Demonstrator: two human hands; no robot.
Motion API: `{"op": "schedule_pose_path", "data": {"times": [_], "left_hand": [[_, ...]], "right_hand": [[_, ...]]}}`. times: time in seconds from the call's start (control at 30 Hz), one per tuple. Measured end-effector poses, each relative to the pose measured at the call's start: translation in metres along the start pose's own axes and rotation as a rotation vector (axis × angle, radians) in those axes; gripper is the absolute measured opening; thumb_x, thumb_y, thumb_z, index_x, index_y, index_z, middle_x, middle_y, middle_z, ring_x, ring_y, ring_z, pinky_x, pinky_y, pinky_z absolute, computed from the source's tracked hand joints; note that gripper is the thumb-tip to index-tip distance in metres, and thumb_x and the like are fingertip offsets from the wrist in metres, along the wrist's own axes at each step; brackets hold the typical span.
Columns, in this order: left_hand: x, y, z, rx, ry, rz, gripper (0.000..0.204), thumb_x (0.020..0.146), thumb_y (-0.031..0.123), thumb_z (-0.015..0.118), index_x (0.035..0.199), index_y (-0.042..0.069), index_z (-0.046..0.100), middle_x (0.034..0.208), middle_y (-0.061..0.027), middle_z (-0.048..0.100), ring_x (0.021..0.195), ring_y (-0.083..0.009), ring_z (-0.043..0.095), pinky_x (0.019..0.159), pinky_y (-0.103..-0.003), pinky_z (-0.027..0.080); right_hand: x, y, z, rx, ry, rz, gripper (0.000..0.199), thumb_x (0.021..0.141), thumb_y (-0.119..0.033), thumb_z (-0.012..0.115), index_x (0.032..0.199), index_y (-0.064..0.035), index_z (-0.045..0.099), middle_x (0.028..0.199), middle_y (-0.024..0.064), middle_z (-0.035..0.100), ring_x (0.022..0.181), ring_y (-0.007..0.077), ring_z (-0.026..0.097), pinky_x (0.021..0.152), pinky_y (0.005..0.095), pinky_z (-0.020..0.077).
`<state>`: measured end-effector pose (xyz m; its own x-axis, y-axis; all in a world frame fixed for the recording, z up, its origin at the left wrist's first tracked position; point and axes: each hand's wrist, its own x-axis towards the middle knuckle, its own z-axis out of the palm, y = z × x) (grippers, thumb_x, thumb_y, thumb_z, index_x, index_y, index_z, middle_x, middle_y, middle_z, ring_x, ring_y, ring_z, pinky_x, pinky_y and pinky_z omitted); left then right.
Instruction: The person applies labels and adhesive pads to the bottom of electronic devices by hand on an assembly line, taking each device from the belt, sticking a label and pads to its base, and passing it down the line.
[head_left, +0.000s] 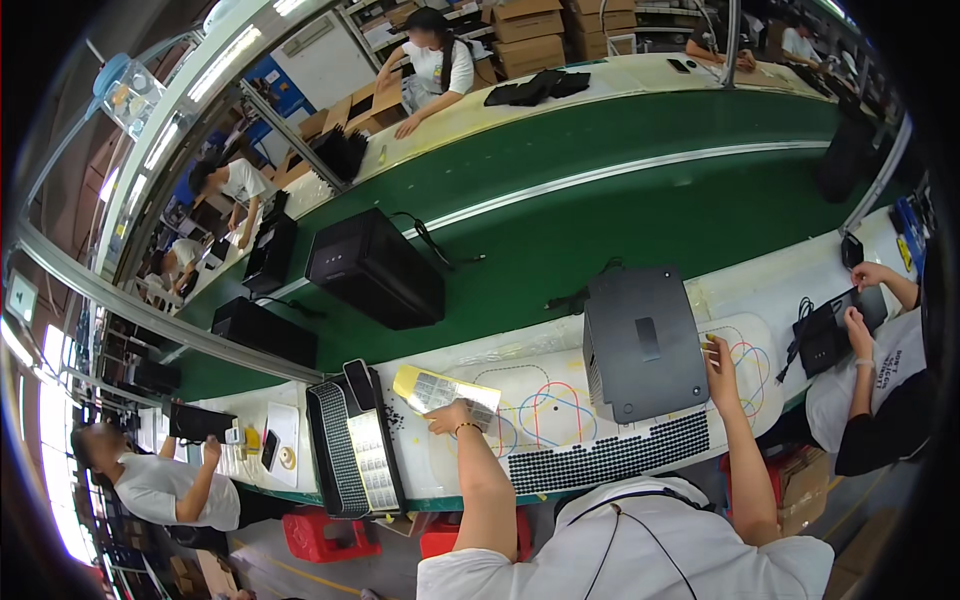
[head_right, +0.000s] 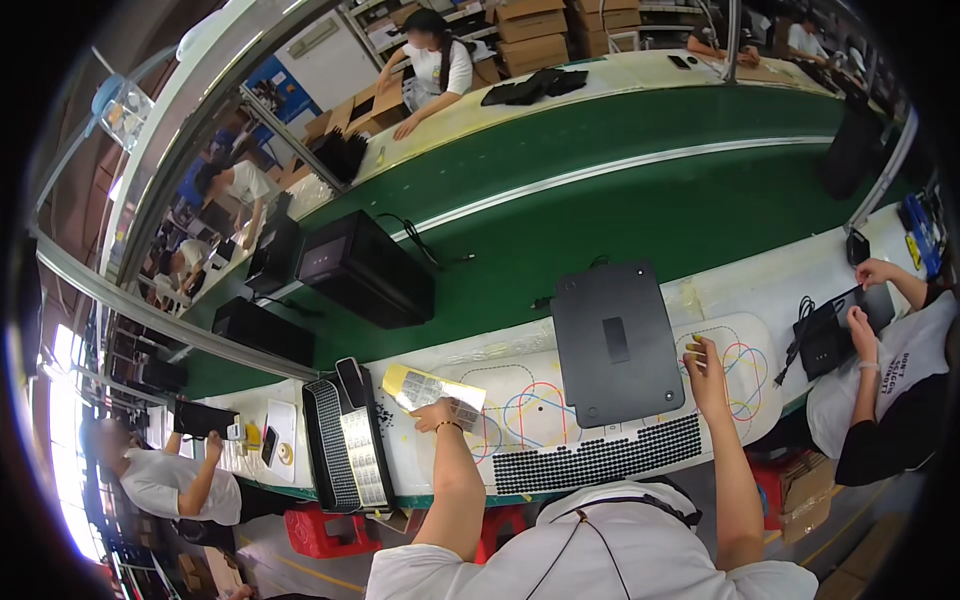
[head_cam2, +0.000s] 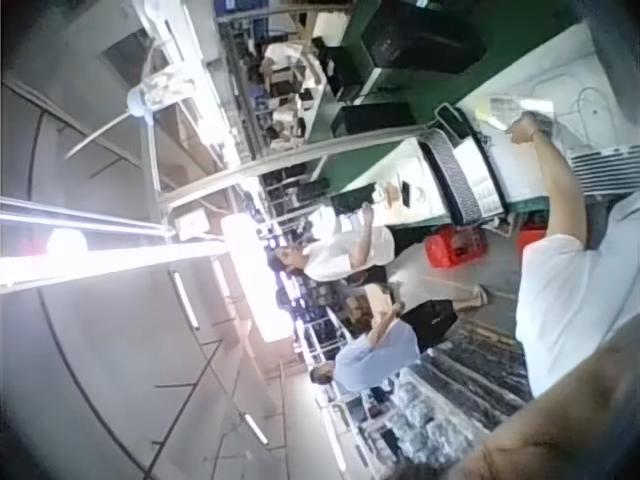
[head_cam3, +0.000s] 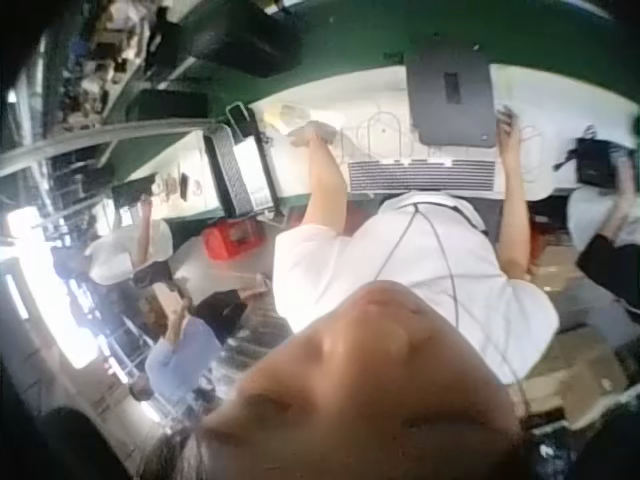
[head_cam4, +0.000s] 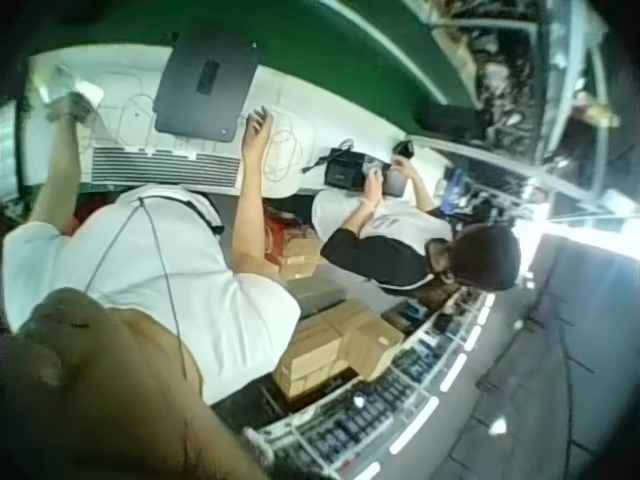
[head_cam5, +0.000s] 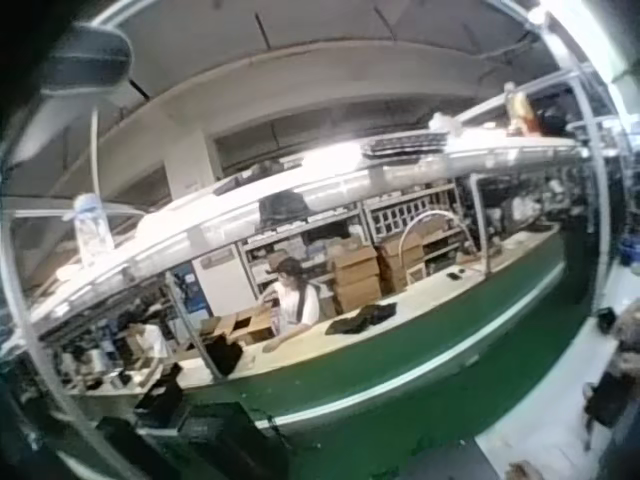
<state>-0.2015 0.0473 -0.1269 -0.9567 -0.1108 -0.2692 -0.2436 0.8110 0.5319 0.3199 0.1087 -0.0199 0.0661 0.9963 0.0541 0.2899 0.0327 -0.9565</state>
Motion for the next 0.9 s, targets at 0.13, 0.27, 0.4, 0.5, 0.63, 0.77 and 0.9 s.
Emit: {"op": "schedule_pose_path", "data": {"times": [0.13,0.27,0.4,0.5,0.63,0.77,0.9], "left_hand": [[-0.026,0.017,-0.036,-0.738,-0.273,0.223,0.078,0.065,-0.010,0.062,0.134,0.000,0.026,0.121,-0.0226,0.048,0.109,-0.0321,0.054,0.087,-0.038,0.050],[-0.087,0.038,-0.129,-0.898,-0.912,0.723,0.083,0.066,-0.019,0.060,0.139,0.002,0.027,0.123,-0.0143,0.052,0.110,-0.0228,0.054,0.091,-0.032,0.046],[-0.152,0.036,-0.226,-0.562,-1.053,1.088,0.076,0.070,-0.016,0.063,0.137,0.001,0.031,0.120,-0.0124,0.053,0.111,-0.0206,0.054,0.091,-0.030,0.045],[-0.183,0.030,-0.270,-0.342,-1.107,1.306,0.072,0.072,-0.015,0.063,0.135,0.001,0.033,0.120,-0.0114,0.053,0.111,-0.0196,0.054,0.092,-0.030,0.044],[-0.215,0.034,-0.286,-0.429,-1.222,1.143,0.061,0.074,-0.004,0.069,0.129,-0.002,0.044,0.121,-0.0165,0.051,0.113,-0.0270,0.051,0.095,-0.033,0.040],[-0.236,0.052,-0.293,-0.263,-0.934,1.397,0.058,0.073,-0.001,0.071,0.126,-0.001,0.048,0.125,-0.0184,0.050,0.118,-0.0323,0.049,0.098,-0.037,0.039],[-0.265,0.068,-0.293,-0.503,-0.557,1.636,0.054,0.074,0.000,0.066,0.126,-0.001,0.051,0.125,-0.0165,0.053,0.109,-0.0276,0.053,0.087,-0.033,0.044]], "right_hand": [[0.015,-0.063,0.010,0.144,0.124,-0.010,0.029,0.094,-0.009,0.055,0.122,-0.0022,0.048,0.110,0.0092,0.061,0.100,0.0161,0.059,0.089,0.0275,0.0445],[0.017,-0.169,0.020,0.240,0.255,-0.279,0.019,0.095,-0.009,0.053,0.113,-0.0015,0.054,0.104,0.0081,0.063,0.100,0.0143,0.058,0.090,0.0270,0.0429],[-0.003,-0.261,0.039,-0.051,-0.192,-0.535,0.037,0.084,-0.012,0.065,0.119,-0.0025,0.055,0.115,0.0112,0.059,0.110,0.0244,0.054,0.097,0.0342,0.0407],[-0.014,-0.292,0.067,-0.079,-0.443,-0.668,0.049,0.077,-0.019,0.073,0.119,-0.0018,0.054,0.119,0.0142,0.058,0.114,0.0317,0.051,0.104,0.0407,0.0358],[-0.015,-0.297,0.071,0.093,-0.636,-0.525,0.028,0.080,-0.017,0.072,0.102,-0.0004,0.065,0.097,0.0118,0.067,0.100,0.0294,0.059,0.100,0.0418,0.0395],[-0.021,-0.289,0.067,0.163,-0.580,-0.442,0.018,0.082,-0.014,0.070,0.093,-0.0001,0.069,0.090,0.0114,0.069,0.094,0.0259,0.062,0.096,0.0402,0.0425],[-0.030,-0.279,0.064,0.152,-0.634,-0.453,0.017,0.082,-0.012,0.069,0.094,0.0000,0.068,0.088,0.0112,0.069,0.090,0.0257,0.062,0.095,0.0398,0.0439]]}}
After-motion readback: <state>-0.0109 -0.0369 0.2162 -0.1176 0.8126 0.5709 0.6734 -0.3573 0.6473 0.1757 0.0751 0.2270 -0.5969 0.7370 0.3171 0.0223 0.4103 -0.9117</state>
